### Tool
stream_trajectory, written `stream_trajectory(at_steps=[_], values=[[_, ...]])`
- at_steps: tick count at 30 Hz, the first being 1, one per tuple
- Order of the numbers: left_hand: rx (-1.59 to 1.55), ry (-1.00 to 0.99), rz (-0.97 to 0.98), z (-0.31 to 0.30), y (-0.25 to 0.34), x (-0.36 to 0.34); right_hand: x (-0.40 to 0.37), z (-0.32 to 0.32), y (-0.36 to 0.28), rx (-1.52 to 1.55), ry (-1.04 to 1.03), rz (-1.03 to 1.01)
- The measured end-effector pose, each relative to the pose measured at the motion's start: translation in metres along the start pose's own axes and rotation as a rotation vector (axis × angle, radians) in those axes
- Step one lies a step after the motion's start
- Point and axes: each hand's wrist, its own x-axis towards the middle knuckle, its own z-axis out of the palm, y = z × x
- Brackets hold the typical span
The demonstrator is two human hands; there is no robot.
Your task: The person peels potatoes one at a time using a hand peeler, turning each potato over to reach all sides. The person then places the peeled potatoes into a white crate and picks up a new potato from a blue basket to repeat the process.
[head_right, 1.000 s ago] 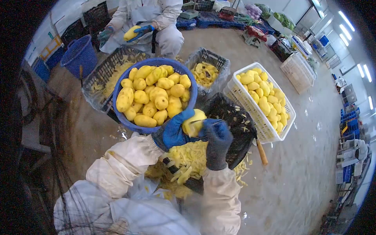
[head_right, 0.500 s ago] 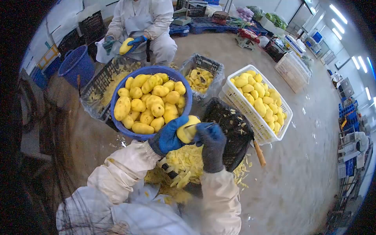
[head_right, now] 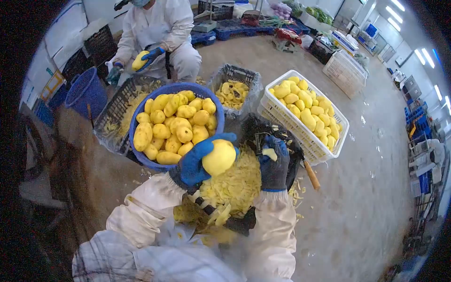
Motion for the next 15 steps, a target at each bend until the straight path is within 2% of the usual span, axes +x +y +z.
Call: stream_trajectory(at_steps=[2, 3, 4, 6, 7, 8, 10, 12, 13, 14, 15], values=[[-0.195, 0.140, 0.005, -0.021, -0.009, 0.005, 0.013, -0.009, -0.036, 0.431, -0.099, 0.525], [-0.257, 0.185, 0.058, -0.026, -0.014, 0.010, 0.021, -0.013, -0.053, 0.279, -0.089, 0.328], [-0.256, 0.190, 0.065, -0.032, -0.018, 0.011, 0.019, -0.010, -0.058, 0.286, -0.092, 0.325], [-0.570, 0.199, 0.020, -0.042, -0.025, 0.012, 0.012, -0.004, -0.068, 0.744, -0.187, 0.511], [-0.603, 0.086, 0.012, -0.038, -0.024, 0.013, 0.014, 0.000, -0.086, 1.058, -0.189, 0.969], [-0.602, 0.087, 0.015, -0.041, -0.025, 0.012, 0.003, 0.013, -0.094, 0.981, -0.239, 0.769], [-0.575, 0.044, -0.095, -0.047, -0.028, 0.010, 0.001, 0.015, -0.096, 0.748, -0.330, 0.888], [-0.469, 0.088, -0.121, -0.027, -0.021, 0.006, 0.011, 0.011, -0.056, 0.380, -0.141, 0.389], [-0.409, 0.022, -0.137, -0.022, -0.022, 0.004, 0.002, 0.015, -0.027, 0.878, 0.049, 0.957], [-0.343, -0.046, -0.161, -0.019, -0.022, 0.003, -0.017, 0.027, 0.007, 0.924, 0.176, 0.943], [-0.337, -0.048, -0.174, -0.024, -0.023, 0.006, -0.013, 0.019, 0.003, 1.053, 0.183, 1.001]])
